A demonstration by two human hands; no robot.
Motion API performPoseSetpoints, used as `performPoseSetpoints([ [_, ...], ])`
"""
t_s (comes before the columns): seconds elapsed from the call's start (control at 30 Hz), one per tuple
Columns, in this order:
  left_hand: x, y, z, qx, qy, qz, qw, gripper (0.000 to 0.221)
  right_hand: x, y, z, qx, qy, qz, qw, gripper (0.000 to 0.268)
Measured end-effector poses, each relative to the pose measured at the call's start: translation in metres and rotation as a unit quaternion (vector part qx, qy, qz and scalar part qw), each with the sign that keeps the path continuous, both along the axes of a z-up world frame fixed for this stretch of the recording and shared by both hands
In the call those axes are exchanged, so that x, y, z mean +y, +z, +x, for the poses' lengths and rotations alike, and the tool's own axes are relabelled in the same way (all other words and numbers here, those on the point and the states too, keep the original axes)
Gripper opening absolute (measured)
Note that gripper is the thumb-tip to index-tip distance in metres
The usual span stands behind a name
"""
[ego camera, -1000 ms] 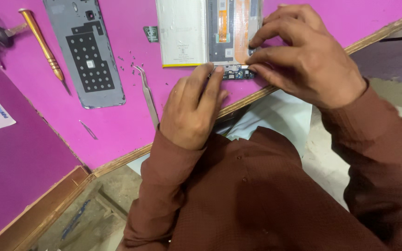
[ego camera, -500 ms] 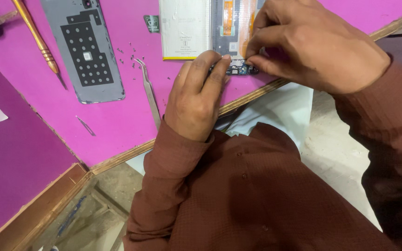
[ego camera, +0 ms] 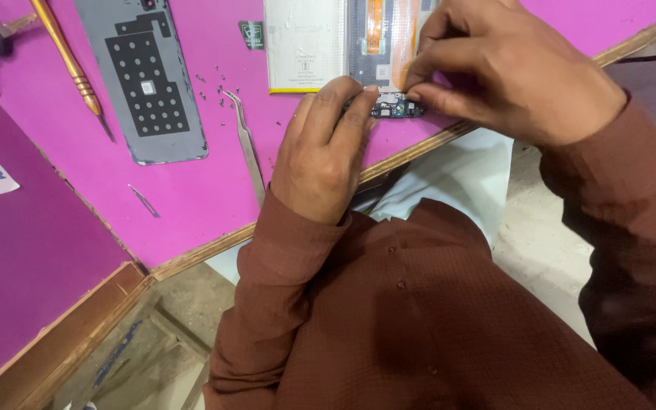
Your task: The person disassembles a smartphone by removing the battery and using tweezers to detach small internal components and connectors from the motherboard. They carefully handle the delicate parts, placing them on the workbench, and then reposition the phone to continue the repair process.
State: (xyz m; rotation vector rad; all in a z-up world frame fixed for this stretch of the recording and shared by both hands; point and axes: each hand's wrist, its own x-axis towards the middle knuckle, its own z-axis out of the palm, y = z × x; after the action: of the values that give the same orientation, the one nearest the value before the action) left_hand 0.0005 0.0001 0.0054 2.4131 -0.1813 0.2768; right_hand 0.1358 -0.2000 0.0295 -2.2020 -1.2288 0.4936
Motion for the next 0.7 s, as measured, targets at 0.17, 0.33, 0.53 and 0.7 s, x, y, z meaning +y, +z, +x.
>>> performPoseSetpoints([
  [0.17, 0.0, -0.004, -0.002, -0.003, 0.0, -0.012, 1.0, 0.028, 0.002, 0.007, -0.009, -0.056, -0.007, 0.007, 0.998, 0.018],
  [0.33, -0.002, -0.009, 0.001, -0.02, 0.0, -0.016, 1.0, 0.027, -0.001, 0.005, 0.004, 0.033, 0.02, -0.005, 0.999, 0.021],
  [0.53, -0.001, -0.009, -0.001, -0.007, 0.0, -0.029, 1.0, 0.029, -0.002, 0.0, 0.012, 0.03, 0.037, -0.028, 0.998, 0.02],
  [0.7, 0.002, -0.013, 0.001, -0.013, -0.012, -0.031, 0.999, 0.036, 0.003, 0.001, 0.015, 0.041, 0.02, -0.096, 0.994, 0.022],
])
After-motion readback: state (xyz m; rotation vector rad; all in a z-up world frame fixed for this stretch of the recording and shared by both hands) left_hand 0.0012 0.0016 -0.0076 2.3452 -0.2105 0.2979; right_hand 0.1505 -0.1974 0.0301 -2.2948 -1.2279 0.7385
